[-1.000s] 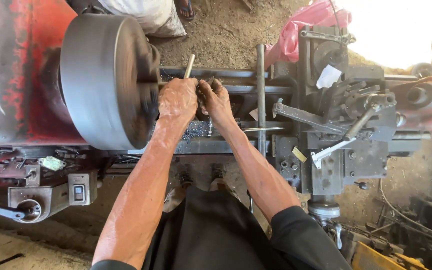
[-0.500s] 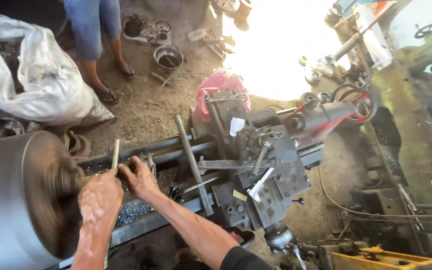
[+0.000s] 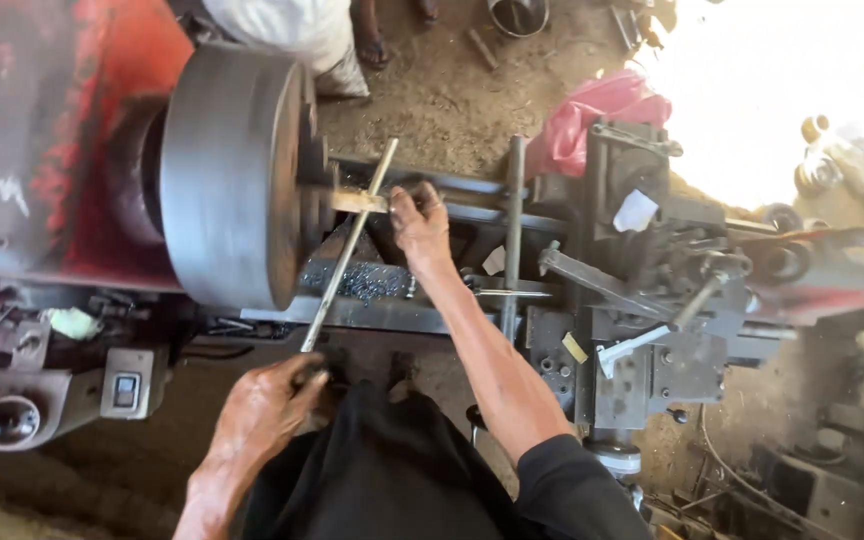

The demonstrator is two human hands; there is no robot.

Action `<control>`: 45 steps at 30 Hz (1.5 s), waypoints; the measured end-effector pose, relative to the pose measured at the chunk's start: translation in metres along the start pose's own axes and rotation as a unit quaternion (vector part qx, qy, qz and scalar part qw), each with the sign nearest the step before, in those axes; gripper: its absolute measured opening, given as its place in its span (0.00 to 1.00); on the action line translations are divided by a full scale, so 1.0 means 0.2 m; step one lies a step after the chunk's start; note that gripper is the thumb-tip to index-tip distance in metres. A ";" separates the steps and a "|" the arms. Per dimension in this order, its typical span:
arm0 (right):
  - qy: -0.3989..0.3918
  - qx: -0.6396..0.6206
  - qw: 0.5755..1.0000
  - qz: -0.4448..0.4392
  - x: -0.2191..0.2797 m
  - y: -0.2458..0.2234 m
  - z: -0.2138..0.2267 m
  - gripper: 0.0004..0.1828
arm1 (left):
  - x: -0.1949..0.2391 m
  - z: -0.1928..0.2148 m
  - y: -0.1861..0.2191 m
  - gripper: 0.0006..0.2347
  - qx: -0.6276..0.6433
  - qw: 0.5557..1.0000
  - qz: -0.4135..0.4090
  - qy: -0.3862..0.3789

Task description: Operating a manual lathe to machine a small metal component, including tool adjustment and measurement

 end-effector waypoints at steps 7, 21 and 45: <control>0.013 0.014 1.000 -0.003 0.01 -0.03 -0.03 0.08 | 0.35 0.15 -0.68 0.14 0.034 0.971 0.234 0.036; 0.015 -0.013 1.000 -0.008 -0.01 -0.03 0.00 0.14 | 0.64 0.54 -1.70 0.35 -0.222 0.845 0.271 0.403; 0.041 0.047 0.998 0.002 0.04 -0.10 0.10 0.15 | 0.52 0.63 -1.65 0.28 -0.196 0.840 0.265 0.431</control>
Point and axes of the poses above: each hand's wrist, its own x-axis away from the middle knuckle, its own z-axis out of the back of the hand, y = z × x, the point moved 9 cm from there along -x, towards the middle knuckle, and after that the axes turned 2 degrees about -z, right-handed, at the moved point
